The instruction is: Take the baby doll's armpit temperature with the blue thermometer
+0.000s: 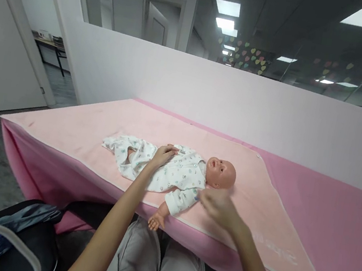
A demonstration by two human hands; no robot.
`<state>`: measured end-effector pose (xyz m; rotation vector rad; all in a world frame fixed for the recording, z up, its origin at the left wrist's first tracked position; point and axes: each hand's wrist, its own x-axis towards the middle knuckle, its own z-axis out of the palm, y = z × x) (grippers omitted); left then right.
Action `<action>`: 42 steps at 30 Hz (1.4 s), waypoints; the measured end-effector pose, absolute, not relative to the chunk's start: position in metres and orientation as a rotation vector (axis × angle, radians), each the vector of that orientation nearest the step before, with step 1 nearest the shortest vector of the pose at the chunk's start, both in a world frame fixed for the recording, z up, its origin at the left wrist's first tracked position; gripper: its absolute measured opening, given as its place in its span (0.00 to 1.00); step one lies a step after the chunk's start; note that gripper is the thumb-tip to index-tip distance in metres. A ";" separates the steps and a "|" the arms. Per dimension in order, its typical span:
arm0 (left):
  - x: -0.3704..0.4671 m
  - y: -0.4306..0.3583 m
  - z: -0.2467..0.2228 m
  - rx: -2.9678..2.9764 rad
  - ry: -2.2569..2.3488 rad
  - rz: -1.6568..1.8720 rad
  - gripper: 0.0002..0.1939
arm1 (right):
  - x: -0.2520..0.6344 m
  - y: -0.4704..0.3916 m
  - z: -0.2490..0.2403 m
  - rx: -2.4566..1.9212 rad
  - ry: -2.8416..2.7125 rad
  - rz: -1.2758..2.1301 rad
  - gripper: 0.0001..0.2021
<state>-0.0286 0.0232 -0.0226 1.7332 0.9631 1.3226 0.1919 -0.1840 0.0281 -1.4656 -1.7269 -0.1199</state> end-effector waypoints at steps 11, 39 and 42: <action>-0.028 0.019 -0.018 1.732 0.962 1.326 0.13 | 0.192 -0.180 -0.007 -1.307 -1.825 -0.128 0.18; 0.033 -0.008 0.012 2.369 0.933 0.926 0.10 | 0.148 -0.053 -0.007 -1.096 -1.635 -0.278 0.20; 0.030 -0.002 0.000 2.283 0.819 0.937 0.10 | 0.142 -0.048 -0.022 -1.030 -1.596 -0.292 0.19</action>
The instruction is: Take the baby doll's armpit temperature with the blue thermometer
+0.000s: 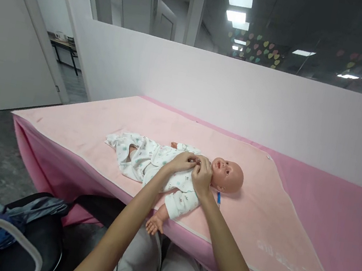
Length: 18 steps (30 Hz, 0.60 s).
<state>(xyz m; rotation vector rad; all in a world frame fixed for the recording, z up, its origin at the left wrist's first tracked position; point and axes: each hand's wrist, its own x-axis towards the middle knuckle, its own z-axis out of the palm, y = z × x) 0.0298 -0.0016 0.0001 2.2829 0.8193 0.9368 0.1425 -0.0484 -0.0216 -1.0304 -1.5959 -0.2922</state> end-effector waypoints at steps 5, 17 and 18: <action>0.025 -0.001 -0.002 2.144 0.736 0.965 0.14 | 0.144 -0.058 -0.031 -0.995 -1.550 -0.316 0.19; 0.027 -0.001 -0.002 1.959 0.662 0.957 0.16 | 0.141 -0.058 -0.029 -1.045 -1.471 -0.311 0.14; 0.027 -0.002 -0.002 1.953 0.659 0.960 0.16 | 0.141 -0.058 -0.030 -1.041 -1.467 -0.299 0.14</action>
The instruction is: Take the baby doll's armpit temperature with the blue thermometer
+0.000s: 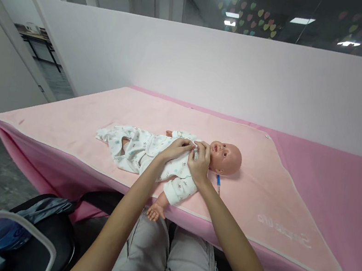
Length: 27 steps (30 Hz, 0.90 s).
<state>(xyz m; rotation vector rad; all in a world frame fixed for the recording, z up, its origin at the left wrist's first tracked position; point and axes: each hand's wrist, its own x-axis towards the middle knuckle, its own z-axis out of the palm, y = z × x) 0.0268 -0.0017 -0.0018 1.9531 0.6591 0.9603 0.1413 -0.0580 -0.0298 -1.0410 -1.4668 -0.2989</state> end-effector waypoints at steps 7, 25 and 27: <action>0.027 -0.003 -0.001 1.937 0.686 0.956 0.17 | 0.142 -0.059 -0.031 -1.061 -1.444 -0.254 0.15; 0.027 -0.007 0.003 1.859 0.683 1.005 0.14 | 0.143 -0.056 -0.032 -1.032 -1.427 -0.247 0.16; 0.026 -0.007 0.002 1.856 0.687 1.012 0.14 | 0.143 -0.056 -0.032 -1.026 -1.423 -0.239 0.16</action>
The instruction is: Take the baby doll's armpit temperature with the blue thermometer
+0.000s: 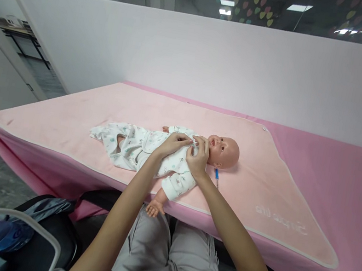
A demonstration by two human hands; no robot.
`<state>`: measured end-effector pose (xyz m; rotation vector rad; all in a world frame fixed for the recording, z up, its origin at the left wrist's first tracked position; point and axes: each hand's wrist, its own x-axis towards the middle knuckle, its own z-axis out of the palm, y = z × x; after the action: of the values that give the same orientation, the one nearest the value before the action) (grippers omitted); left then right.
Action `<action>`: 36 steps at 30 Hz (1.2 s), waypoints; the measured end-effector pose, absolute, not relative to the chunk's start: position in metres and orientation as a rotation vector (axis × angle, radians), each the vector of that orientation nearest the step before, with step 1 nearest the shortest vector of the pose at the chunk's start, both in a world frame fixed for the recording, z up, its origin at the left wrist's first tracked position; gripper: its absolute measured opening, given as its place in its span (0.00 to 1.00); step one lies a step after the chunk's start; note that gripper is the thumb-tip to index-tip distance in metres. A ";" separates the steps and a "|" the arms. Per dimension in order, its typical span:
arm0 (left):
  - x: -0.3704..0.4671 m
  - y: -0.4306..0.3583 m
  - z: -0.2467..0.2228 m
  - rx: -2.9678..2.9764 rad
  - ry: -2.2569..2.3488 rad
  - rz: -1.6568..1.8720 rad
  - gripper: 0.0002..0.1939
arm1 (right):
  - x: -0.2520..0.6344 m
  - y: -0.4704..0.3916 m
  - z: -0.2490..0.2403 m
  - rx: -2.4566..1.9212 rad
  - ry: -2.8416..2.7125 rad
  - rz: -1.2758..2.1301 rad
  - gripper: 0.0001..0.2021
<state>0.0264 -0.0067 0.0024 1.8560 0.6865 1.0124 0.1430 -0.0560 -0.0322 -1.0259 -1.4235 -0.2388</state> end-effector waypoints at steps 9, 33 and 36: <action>0.027 -0.006 0.002 1.883 0.707 1.041 0.14 | 0.143 -0.056 -0.031 -1.037 -1.437 -0.253 0.15; 0.020 -0.001 0.005 1.581 0.757 1.464 0.17 | 0.141 -0.065 -0.029 -0.952 -1.494 -0.333 0.18; 0.011 -0.001 0.009 1.480 0.834 1.587 0.19 | 0.136 -0.069 -0.026 -0.903 -1.669 -0.359 0.18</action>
<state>0.0110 -0.0009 0.0094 1.4797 0.8339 1.5871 0.1361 -0.0693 -0.0263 -0.9032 -1.6692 -0.3586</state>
